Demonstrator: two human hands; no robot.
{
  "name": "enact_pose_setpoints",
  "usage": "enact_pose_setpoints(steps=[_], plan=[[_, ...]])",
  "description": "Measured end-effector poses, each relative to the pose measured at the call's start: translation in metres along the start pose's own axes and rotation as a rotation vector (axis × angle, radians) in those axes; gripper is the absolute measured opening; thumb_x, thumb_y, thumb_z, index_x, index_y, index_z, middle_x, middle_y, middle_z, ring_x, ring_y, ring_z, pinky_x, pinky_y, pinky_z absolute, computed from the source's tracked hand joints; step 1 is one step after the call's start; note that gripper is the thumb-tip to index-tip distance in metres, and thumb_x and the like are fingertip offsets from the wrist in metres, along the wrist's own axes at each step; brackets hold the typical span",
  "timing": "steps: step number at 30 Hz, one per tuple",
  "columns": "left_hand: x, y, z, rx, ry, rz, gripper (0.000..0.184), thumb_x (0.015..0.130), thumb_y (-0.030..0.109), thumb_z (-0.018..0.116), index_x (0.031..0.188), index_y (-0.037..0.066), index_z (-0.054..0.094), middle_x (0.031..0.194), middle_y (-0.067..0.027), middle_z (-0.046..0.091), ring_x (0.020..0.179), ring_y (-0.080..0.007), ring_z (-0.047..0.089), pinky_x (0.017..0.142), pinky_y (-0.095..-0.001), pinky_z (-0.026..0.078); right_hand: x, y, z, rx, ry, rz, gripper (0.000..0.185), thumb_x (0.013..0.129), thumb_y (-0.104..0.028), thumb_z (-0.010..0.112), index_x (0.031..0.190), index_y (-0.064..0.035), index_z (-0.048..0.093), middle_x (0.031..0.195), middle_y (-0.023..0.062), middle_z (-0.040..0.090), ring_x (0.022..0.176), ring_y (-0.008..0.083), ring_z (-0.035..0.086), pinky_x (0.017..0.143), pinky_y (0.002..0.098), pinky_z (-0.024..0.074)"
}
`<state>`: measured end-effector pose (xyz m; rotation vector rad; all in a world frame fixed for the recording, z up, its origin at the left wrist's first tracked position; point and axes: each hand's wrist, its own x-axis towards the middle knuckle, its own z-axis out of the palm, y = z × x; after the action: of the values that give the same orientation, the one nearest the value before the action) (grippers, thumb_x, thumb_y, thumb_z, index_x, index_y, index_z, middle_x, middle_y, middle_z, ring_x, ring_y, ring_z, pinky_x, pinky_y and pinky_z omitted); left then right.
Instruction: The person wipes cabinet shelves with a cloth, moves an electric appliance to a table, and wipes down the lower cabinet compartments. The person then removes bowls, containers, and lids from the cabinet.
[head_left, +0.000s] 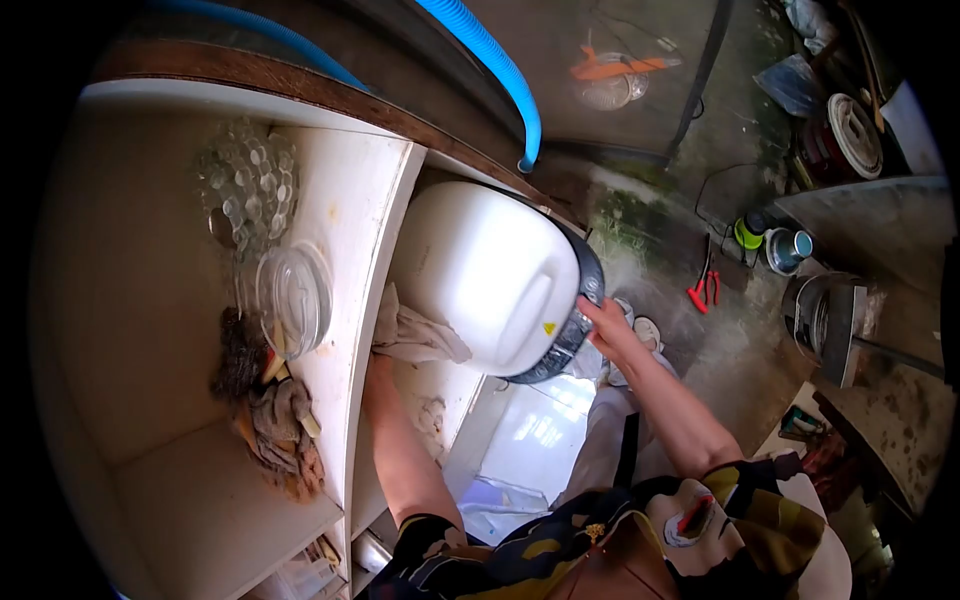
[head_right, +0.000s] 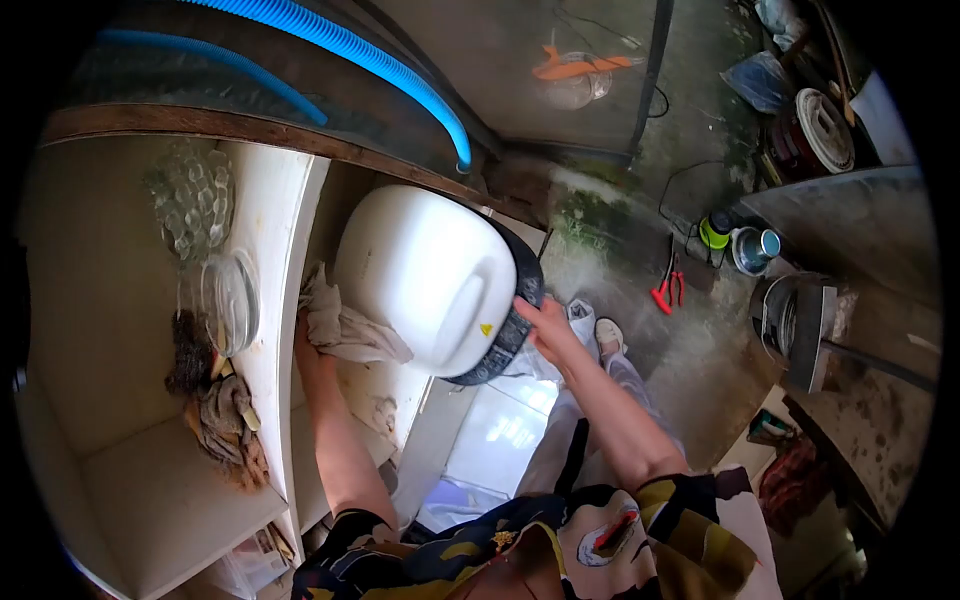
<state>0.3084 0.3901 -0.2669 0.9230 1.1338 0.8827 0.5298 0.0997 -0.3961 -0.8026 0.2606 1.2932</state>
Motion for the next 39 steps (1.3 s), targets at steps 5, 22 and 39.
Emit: enact_pose_setpoints(steps=[5,22,39], plan=[[0.02,-0.009,-0.005,0.104,-0.057,-0.138,0.035,0.09,0.02,0.052,0.12,0.002,0.049,0.114,-0.0101,0.056,0.104,-0.0227,0.055,0.089,-0.0343,0.046,-0.033,0.002,-0.049,0.086,0.042,-0.029,0.028,0.086,-0.019,0.06,0.109,-0.0026,0.056,0.099,0.0042,0.063,0.083,0.0103,0.061,0.068,0.0221,0.0494],[-0.002,-0.053,0.053,-0.145,-0.503,-0.435,0.038,0.095,0.031,0.041,0.121,0.005,0.046,0.117,-0.009,0.054,0.105,-0.0186,0.053,0.09,-0.0307,0.044,-0.053,-0.014,-0.064,0.121,0.16,-0.061,0.036,0.087,-0.029,0.058,0.112,-0.0037,0.054,0.102,0.006,0.062,0.09,0.0157,0.061,0.08,0.0325,0.0497],[-0.339,-0.051,0.192,0.114,-1.086,-0.387,0.047,0.092,0.041,0.036,0.128,0.012,0.041,0.127,-0.0088,0.046,0.115,-0.0247,0.045,0.099,-0.0411,0.036,-0.434,-0.018,-0.144,0.011,0.586,-0.603,0.077,0.072,-0.045,0.071,0.116,0.0122,0.045,0.108,0.0207,0.056,0.098,0.0248,0.057,0.079,0.0321,0.0483]])
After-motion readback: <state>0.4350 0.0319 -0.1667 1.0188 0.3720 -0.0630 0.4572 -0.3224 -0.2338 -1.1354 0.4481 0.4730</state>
